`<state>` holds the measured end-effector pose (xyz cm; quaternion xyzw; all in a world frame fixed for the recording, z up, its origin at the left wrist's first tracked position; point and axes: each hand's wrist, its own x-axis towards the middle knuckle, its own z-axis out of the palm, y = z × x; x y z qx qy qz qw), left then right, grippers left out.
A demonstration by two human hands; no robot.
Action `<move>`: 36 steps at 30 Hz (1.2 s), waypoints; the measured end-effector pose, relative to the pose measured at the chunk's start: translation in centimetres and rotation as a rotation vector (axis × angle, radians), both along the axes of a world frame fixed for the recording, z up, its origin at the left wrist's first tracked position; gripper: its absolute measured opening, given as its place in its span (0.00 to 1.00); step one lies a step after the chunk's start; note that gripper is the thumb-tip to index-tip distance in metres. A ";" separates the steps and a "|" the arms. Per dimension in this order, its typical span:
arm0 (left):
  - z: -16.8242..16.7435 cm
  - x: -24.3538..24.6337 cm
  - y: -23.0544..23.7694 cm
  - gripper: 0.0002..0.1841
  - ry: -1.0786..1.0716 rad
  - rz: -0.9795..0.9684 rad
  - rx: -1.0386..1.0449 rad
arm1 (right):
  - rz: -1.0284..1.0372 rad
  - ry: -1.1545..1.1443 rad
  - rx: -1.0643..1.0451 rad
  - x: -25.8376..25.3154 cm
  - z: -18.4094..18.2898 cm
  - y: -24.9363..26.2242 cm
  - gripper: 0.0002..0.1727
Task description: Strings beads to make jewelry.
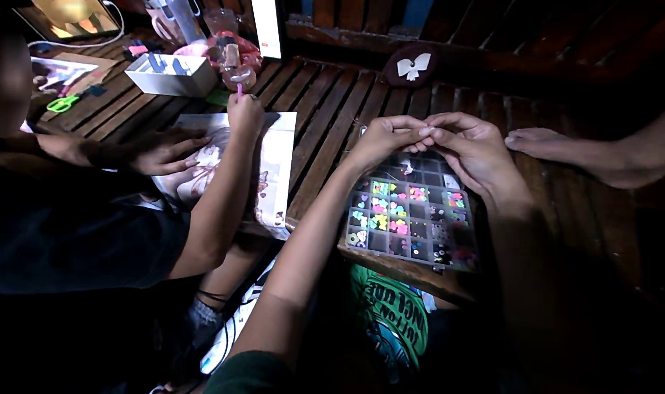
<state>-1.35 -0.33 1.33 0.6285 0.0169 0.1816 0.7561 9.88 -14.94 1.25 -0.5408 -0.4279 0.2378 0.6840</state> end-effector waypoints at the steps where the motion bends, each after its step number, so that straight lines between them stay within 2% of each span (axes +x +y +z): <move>1: 0.0 0.0 0.0 0.04 -0.002 -0.003 0.003 | -0.004 0.004 -0.001 0.0 0.0 0.1 0.11; 22: 0.1 -0.2 0.0 0.05 0.006 0.009 0.095 | -0.071 -0.045 -0.062 0.1 0.1 0.2 0.08; 36: 0.0 -0.3 0.1 0.04 -0.005 0.008 0.067 | -0.032 -0.083 -0.057 -0.3 0.2 -0.5 0.10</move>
